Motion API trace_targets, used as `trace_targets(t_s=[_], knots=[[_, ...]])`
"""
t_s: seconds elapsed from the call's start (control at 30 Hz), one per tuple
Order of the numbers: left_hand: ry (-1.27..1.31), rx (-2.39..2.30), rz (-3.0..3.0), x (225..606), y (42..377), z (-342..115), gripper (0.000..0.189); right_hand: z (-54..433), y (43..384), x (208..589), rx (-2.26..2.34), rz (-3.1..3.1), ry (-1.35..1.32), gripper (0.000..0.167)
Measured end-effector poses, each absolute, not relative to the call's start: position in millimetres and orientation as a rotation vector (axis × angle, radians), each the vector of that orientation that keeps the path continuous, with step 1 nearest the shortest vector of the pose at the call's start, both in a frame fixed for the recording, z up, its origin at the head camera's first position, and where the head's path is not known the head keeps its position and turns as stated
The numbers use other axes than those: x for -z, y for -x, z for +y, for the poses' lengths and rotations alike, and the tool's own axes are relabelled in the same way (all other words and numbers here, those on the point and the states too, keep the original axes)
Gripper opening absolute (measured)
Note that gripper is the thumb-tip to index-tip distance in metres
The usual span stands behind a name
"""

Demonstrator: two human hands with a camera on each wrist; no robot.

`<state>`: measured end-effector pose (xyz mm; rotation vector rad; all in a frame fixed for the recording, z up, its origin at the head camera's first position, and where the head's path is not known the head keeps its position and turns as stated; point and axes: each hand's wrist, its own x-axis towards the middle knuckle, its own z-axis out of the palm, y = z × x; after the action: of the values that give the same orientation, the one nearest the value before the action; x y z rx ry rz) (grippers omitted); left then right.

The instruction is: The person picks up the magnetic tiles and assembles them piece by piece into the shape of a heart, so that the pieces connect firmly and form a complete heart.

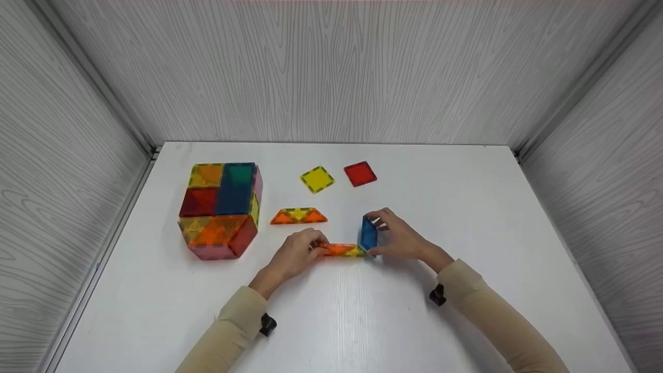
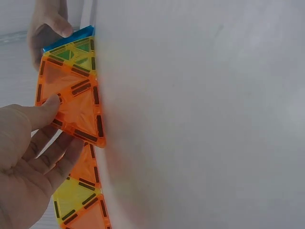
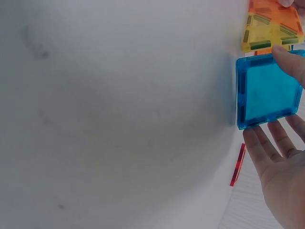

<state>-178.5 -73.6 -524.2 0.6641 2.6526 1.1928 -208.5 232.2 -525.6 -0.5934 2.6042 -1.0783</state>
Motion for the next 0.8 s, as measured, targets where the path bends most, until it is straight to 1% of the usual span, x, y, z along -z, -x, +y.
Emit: trace_targets(t_s=[0.27,0.43,0.53,0.63,0.8], knots=[[-0.694,-1.176,2.655,525,175,-68,0.012,229,208,525,1.092,2.568,0.632,0.083],[-0.712,-1.186,2.679,519,178,-77,0.023,230,208,525,1.096,2.571,0.698,0.085],[-0.715,-1.201,2.743,511,185,-90,0.027,230,207,525,1.092,2.571,0.721,0.084],[-0.69,-1.199,2.842,503,197,-104,0.027,231,206,525,1.079,2.57,0.72,0.084],[-0.539,-1.136,2.981,493,218,-126,0.03,231,206,525,1.079,2.567,0.716,0.084]])
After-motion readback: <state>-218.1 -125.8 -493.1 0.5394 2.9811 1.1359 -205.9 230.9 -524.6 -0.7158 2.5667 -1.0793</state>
